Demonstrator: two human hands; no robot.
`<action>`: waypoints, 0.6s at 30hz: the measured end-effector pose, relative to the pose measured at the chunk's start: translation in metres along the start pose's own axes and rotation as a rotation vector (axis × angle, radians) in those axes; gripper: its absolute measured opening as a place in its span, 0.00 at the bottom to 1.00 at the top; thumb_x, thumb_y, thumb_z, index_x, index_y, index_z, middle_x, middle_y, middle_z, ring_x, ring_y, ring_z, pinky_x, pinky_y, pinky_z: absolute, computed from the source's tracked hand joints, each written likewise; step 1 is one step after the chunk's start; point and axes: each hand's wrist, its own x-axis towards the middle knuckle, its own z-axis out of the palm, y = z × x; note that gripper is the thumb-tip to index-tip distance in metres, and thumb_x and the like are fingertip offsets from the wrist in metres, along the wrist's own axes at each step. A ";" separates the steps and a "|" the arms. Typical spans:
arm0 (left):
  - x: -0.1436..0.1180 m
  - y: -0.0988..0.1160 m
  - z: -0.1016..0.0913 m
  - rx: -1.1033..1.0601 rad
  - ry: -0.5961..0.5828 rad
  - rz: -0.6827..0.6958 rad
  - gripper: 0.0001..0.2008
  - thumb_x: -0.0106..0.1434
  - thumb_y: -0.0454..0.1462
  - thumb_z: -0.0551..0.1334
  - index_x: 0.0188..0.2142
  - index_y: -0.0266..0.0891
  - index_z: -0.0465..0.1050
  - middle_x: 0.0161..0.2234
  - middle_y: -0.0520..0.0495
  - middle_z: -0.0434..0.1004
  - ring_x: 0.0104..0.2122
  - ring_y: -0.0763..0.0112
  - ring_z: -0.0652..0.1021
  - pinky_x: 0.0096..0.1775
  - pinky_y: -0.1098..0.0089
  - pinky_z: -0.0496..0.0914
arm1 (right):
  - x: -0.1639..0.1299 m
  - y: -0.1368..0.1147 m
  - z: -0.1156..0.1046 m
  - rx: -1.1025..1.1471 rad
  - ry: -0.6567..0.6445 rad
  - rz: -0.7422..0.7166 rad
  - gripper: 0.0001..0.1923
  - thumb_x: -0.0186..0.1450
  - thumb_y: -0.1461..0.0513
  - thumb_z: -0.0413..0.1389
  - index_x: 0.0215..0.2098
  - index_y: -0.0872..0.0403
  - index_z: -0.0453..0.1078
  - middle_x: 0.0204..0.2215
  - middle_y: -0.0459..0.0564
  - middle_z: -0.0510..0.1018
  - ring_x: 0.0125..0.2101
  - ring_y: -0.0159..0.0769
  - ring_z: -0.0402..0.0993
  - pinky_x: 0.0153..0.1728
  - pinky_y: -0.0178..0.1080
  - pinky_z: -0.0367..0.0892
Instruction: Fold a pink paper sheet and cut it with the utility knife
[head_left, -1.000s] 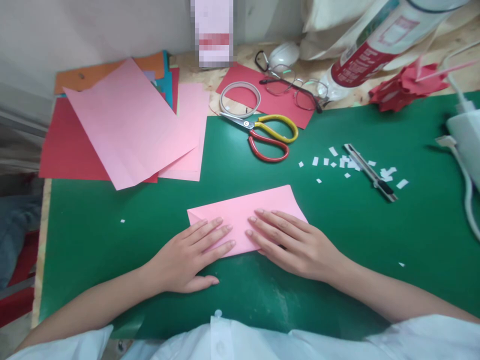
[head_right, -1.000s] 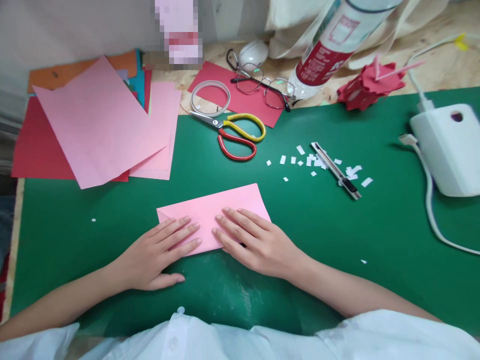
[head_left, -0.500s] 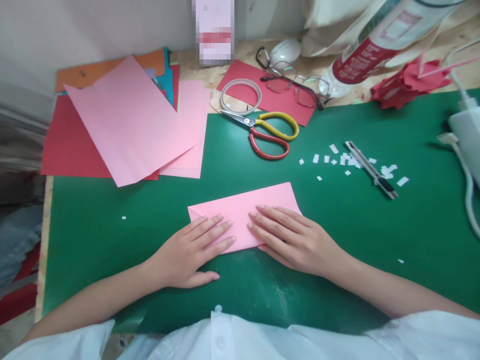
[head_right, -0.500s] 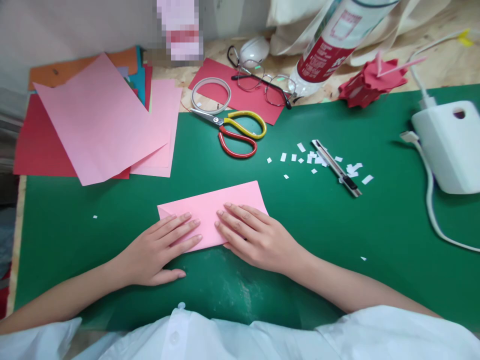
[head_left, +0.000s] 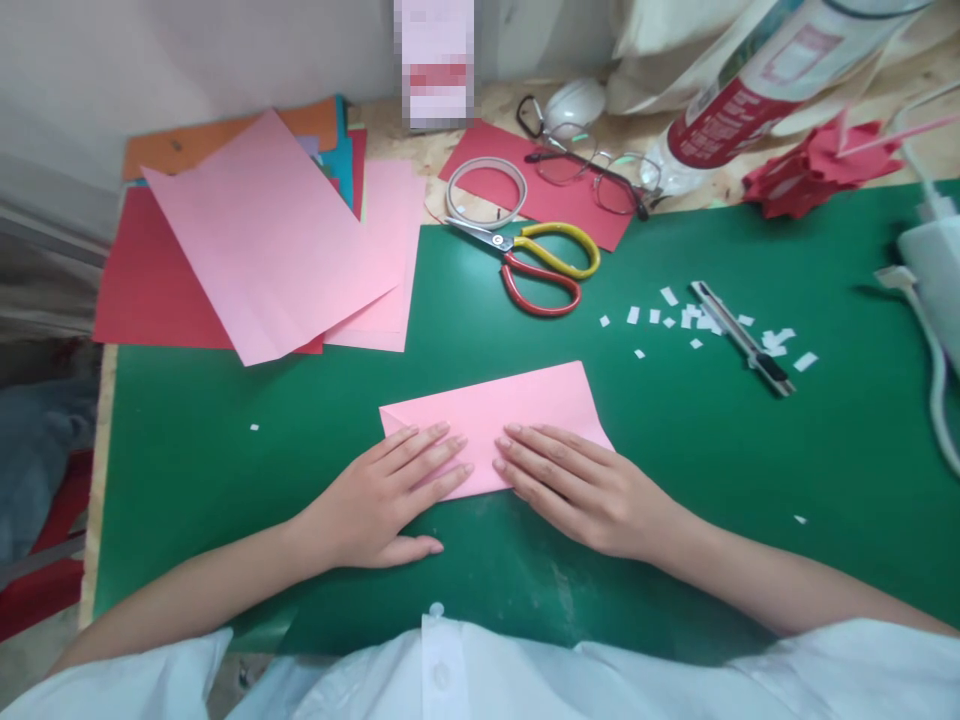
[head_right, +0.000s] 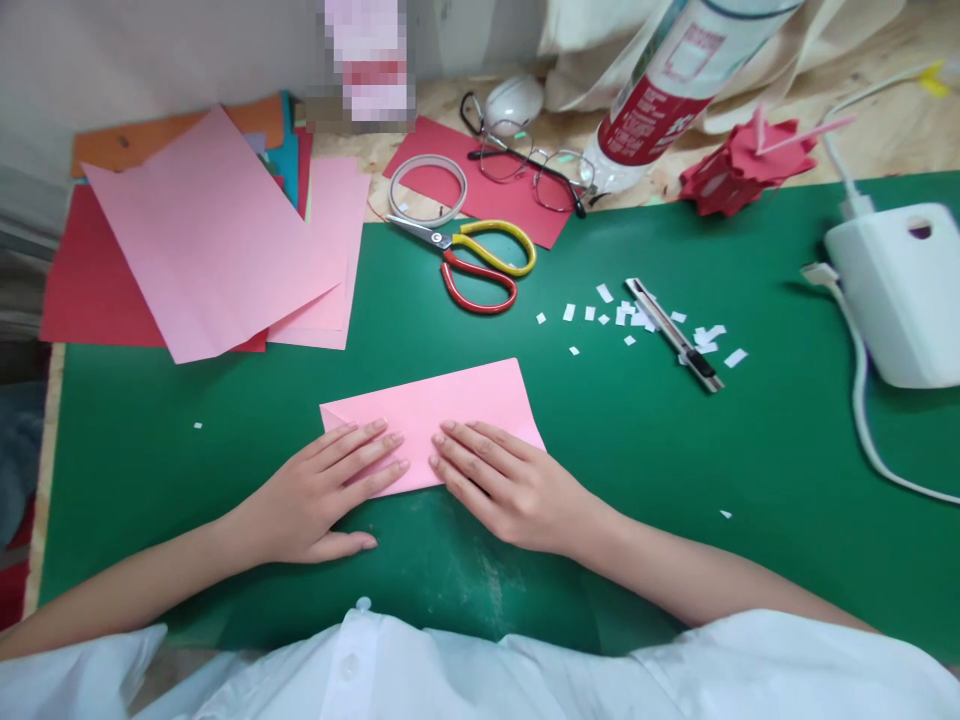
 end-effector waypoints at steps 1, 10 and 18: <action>0.000 0.000 0.000 0.000 0.001 0.002 0.36 0.68 0.53 0.59 0.69 0.36 0.57 0.71 0.37 0.54 0.72 0.51 0.53 0.69 0.53 0.53 | 0.000 0.000 0.000 0.017 0.005 -0.019 0.16 0.71 0.69 0.54 0.57 0.64 0.71 0.57 0.63 0.74 0.63 0.48 0.66 0.59 0.49 0.73; 0.000 0.001 0.002 0.027 0.010 0.014 0.40 0.67 0.56 0.59 0.70 0.34 0.55 0.71 0.36 0.53 0.72 0.49 0.52 0.70 0.52 0.51 | 0.002 -0.003 0.004 0.074 0.016 -0.078 0.14 0.74 0.64 0.54 0.54 0.62 0.74 0.57 0.56 0.75 0.60 0.44 0.70 0.60 0.47 0.73; -0.003 0.000 0.004 0.012 -0.005 0.048 0.43 0.65 0.60 0.58 0.70 0.40 0.55 0.72 0.33 0.48 0.72 0.43 0.50 0.69 0.48 0.48 | 0.005 -0.001 0.002 0.147 -0.028 -0.041 0.15 0.76 0.62 0.51 0.55 0.58 0.75 0.59 0.50 0.74 0.61 0.40 0.69 0.61 0.45 0.71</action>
